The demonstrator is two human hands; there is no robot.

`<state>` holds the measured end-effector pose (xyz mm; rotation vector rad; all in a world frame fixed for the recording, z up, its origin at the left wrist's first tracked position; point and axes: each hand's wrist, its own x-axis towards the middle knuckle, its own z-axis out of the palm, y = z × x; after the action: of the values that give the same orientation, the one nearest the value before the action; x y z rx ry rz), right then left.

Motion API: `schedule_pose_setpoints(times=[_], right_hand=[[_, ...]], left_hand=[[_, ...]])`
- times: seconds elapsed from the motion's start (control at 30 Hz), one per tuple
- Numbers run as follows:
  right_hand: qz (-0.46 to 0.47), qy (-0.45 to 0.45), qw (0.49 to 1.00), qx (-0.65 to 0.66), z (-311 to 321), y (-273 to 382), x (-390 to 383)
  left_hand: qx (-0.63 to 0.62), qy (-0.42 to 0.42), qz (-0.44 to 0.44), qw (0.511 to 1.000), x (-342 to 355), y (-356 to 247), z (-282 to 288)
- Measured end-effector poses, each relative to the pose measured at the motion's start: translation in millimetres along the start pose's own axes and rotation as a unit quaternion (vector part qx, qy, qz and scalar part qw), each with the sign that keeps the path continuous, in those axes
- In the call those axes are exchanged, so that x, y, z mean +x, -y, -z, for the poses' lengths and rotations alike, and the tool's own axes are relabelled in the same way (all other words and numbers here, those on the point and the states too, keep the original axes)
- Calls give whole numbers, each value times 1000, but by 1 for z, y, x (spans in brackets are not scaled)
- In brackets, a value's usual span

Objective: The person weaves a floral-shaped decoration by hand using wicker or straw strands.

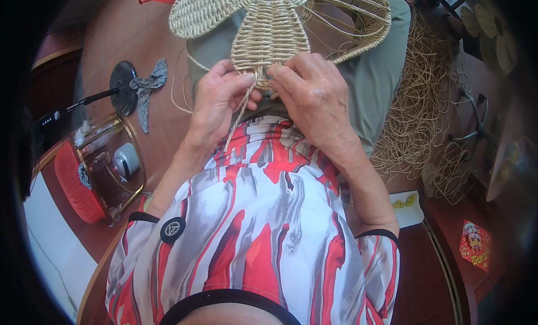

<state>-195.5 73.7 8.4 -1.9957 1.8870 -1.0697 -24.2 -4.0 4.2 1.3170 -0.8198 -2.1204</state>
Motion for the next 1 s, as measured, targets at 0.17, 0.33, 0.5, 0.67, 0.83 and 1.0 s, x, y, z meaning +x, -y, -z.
schedule_pose_setpoints(times=[0.17,0.33,0.5,0.67,0.83,1.0], right_hand=[[5,29,1000,-9,-2,1,2],[0,39,999,-37,1,4,8],[-7,44,996,-79,1,9,10],[-51,47,996,-56,0,10,5],[-57,31,998,7,3,8,2],[-45,27,998,-24,4,9,-2]], left_hand=[[78,29,21,996,8,-3,4],[13,115,87,989,18,-9,14],[-52,184,129,973,25,-5,18],[-9,199,113,973,24,-6,22],[-3,174,87,981,16,-7,19],[-39,182,124,975,17,-3,19]])
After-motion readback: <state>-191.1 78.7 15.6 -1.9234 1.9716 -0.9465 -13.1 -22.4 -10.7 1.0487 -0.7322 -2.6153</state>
